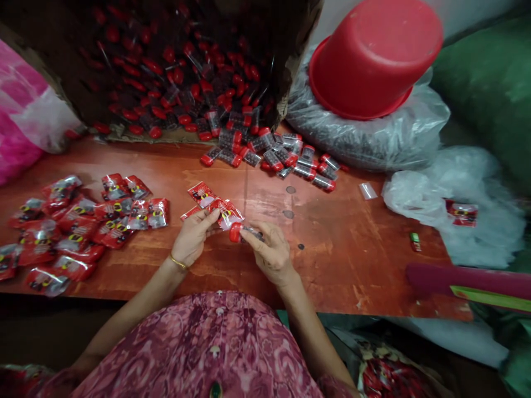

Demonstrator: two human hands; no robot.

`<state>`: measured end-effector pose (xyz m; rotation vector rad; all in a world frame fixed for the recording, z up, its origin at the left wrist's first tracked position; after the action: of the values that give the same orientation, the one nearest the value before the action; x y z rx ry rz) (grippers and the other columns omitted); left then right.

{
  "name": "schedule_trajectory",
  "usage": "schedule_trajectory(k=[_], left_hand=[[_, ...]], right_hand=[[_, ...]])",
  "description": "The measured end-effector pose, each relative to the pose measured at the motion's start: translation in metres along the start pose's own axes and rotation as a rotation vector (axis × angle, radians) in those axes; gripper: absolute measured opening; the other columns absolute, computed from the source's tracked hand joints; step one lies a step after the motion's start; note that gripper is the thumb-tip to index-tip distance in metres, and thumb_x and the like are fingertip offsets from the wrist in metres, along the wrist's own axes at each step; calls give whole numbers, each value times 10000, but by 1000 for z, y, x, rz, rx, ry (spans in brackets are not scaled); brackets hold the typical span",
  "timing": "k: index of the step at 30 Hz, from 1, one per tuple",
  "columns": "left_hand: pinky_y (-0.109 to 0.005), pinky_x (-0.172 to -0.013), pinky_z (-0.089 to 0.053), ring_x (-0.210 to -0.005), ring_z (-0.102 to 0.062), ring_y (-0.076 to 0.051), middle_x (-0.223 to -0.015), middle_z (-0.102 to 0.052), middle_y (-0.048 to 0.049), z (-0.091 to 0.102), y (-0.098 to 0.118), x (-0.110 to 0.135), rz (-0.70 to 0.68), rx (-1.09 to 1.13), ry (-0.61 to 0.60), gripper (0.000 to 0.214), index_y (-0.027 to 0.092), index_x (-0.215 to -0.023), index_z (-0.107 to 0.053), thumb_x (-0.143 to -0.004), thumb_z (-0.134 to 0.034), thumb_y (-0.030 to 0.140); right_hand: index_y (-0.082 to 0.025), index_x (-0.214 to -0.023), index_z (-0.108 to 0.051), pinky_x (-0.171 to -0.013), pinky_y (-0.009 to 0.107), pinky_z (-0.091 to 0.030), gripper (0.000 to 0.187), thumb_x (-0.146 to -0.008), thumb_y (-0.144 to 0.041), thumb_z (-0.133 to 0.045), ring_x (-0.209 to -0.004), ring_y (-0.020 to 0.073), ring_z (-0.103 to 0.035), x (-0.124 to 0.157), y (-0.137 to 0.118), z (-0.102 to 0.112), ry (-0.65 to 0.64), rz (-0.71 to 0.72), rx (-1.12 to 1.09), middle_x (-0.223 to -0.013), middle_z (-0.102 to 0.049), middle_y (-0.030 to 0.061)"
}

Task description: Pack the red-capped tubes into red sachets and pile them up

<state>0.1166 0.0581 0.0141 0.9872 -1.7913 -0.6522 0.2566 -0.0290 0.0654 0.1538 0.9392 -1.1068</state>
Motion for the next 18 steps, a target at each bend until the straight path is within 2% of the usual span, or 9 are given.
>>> schedule_trajectory(k=[7,12,18], left_hand=[[-245,-663,-452,-652,-589,-119,-681,-675,-13,0,-2,0,-6,-13,-21,301,137,-675,-654,-554,-780,381],[-240,-616,-453,-577,-575,-105,-638,-653,4,2,-5,-1,41,0,-22,303,144,-687,-640,-573,-767,395],[-238,-643,-449,-626,-574,-111,-648,-645,1,2,-3,-1,-21,-30,-32,292,140,-684,-640,-585,-760,388]], right_hand=[[-321,-1172,-561,-751,322,-509,480,-803,-19,-500,-971,171,-598,1,2,-6,-47,-17,-52,-1064,-617,59],[-331,-1224,-516,-718,325,-515,535,-792,-16,-498,-952,179,-604,4,3,-3,-37,-32,-88,-1046,-617,68],[-337,-1170,-561,-722,318,-512,475,-802,-43,-504,-927,173,-614,2,1,0,-37,-27,-52,-1031,-632,53]])
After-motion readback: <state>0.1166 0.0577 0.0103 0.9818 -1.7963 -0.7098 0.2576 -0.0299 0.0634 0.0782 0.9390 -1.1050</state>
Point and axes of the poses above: each hand's wrist, its own x-axis away from the middle knuckle, its own z-axis out of the back of the hand, y = z × x, the point moved 7 cm from there along -x, towards the middle knuckle
